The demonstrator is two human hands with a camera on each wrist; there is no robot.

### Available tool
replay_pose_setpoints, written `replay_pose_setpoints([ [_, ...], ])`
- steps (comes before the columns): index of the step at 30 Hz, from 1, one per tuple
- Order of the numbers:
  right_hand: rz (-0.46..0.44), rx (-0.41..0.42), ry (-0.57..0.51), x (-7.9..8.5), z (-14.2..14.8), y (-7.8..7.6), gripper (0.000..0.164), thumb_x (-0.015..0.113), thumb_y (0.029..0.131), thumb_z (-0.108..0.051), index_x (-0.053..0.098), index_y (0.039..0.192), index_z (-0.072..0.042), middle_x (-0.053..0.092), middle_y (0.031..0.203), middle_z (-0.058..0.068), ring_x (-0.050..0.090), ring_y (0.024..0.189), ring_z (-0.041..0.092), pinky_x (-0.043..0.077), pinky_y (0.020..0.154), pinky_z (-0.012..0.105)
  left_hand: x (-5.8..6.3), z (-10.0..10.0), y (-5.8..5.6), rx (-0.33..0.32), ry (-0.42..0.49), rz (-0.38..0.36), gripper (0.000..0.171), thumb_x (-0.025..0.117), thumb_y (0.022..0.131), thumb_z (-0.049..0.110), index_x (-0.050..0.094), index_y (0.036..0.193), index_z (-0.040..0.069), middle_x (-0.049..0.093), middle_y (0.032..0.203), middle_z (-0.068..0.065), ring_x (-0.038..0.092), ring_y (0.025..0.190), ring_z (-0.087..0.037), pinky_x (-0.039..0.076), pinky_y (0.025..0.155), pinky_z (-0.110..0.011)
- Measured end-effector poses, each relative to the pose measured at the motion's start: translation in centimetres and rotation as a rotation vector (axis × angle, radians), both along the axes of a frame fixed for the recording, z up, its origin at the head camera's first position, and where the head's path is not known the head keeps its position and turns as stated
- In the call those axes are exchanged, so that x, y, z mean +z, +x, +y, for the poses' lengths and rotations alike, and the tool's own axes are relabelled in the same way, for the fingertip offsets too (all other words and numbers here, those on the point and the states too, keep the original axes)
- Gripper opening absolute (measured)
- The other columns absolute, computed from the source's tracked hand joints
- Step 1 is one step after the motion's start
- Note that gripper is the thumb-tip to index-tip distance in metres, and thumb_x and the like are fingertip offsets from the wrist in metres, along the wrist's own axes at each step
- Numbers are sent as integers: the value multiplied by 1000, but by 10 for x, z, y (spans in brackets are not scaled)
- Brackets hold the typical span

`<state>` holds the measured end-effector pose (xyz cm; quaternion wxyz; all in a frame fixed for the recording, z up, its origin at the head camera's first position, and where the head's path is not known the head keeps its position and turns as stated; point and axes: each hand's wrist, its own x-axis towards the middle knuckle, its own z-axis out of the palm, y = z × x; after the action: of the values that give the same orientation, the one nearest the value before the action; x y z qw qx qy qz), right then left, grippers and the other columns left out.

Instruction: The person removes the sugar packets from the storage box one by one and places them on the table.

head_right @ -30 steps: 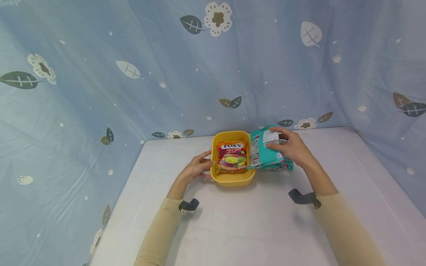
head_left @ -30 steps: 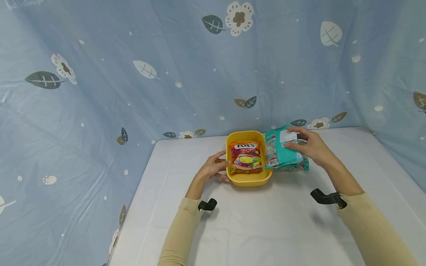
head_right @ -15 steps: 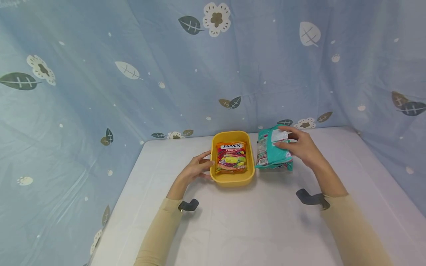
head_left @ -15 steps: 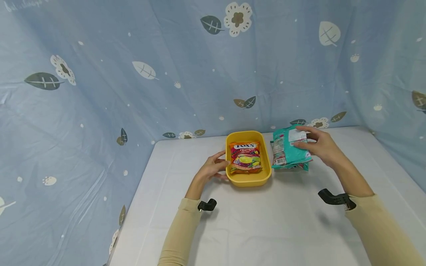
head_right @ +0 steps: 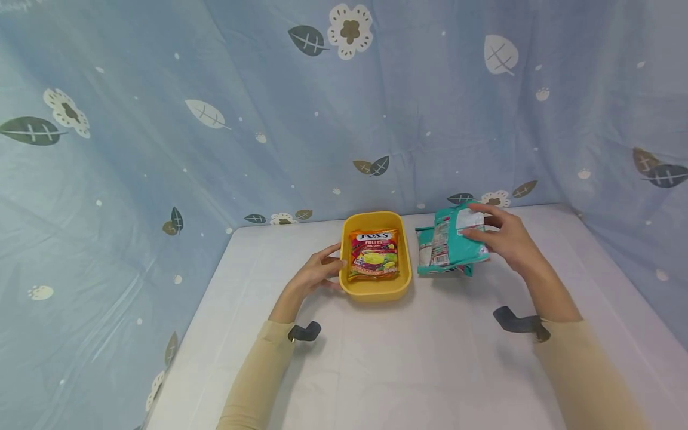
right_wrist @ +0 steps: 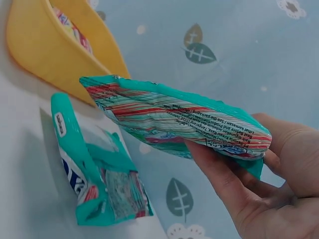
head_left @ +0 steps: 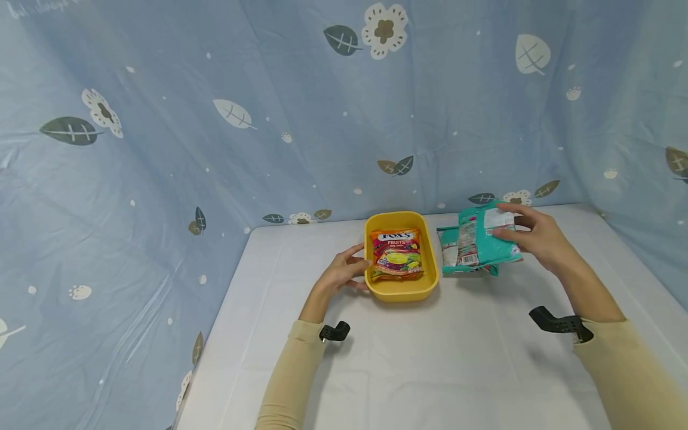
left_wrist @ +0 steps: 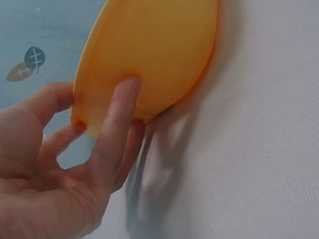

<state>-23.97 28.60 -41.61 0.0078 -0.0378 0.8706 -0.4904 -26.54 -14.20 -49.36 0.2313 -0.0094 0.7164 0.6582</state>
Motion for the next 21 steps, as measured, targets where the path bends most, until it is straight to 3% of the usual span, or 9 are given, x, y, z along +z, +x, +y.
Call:
replay_pose_setpoints([
  [10, -30, -41, 6, -3, 21, -1, 75, 69, 90, -43, 34, 154, -23, 50, 111, -13, 65, 72, 0, 60, 63, 20, 1, -1, 2, -14, 15, 1, 63, 68, 93, 20, 41, 149, 32, 55, 132, -19, 65, 110, -35, 64, 74, -48],
  [21, -29, -48, 5, -8, 38, 1, 74, 67, 92, -40, 32, 155, -21, 49, 106, -19, 63, 74, -3, 60, 61, 21, -1, -2, 0, -2, 1, -3, 63, 68, 94, 21, 41, 149, 33, 54, 130, -19, 67, 102, -28, 65, 74, -47],
])
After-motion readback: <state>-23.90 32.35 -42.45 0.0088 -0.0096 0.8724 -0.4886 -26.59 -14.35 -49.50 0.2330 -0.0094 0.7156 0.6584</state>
